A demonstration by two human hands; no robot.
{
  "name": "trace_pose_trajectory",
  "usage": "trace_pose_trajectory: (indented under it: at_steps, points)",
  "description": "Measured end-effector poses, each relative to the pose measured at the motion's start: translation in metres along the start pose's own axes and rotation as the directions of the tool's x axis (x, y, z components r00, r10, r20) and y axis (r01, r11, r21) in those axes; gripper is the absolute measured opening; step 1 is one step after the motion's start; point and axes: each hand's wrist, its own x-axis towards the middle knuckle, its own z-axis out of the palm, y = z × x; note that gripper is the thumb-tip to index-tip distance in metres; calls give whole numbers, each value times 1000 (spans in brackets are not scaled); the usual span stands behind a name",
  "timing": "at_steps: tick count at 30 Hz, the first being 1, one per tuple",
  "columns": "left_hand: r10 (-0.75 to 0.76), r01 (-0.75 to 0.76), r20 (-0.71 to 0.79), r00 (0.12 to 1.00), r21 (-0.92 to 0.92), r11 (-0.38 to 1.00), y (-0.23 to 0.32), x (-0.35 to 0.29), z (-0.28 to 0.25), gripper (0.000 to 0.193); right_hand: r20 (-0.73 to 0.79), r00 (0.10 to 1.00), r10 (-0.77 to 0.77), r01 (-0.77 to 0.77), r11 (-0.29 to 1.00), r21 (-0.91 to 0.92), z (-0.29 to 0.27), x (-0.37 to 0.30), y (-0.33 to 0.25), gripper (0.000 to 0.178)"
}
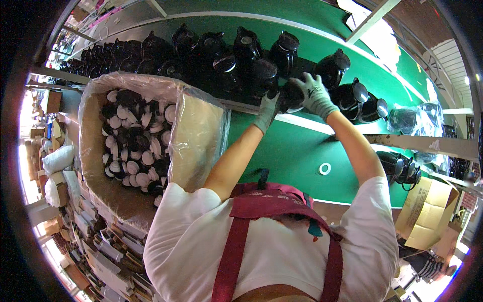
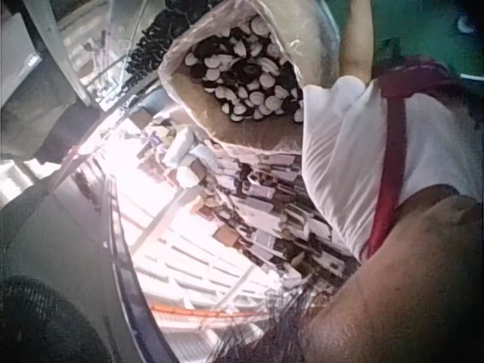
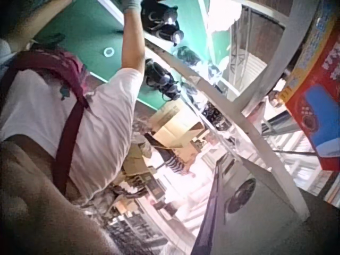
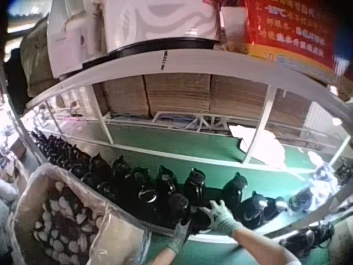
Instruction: The person assembles black kettles on a green workbench by attaching white circular lids to the kettle bodies. They pick up each kettle, place a lid on top, and set the assembled unit aside. The process is repeated for multiple kettles.
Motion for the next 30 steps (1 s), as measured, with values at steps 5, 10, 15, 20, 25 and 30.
trace_pose_trajectory:
  at_steps: [5,10,15,20,25,30]
  points:
    - [20,-145,213,977,591,794,93,-60,-5,45,-63,966,250,-246,967,63,7,-39,65,86]
    - [-74,-188,310,948,731,655,121,-54,-25,80,35,945,326,-299,902,-312,32,-21,96,93]
    - [285,-213,95,954,883,418,109,-68,-15,80,-394,918,-46,134,971,199,15,6,18,99]
    - [327,-285,123,937,810,512,85,-70,-17,41,-487,802,-347,364,929,-63,54,46,6,81]
    - [414,-305,75,907,795,525,64,-56,-8,70,-122,990,-69,94,974,206,13,41,-6,110]
    - [347,-260,49,937,761,594,100,-70,-19,66,158,980,-122,130,991,-37,-21,43,-30,111]
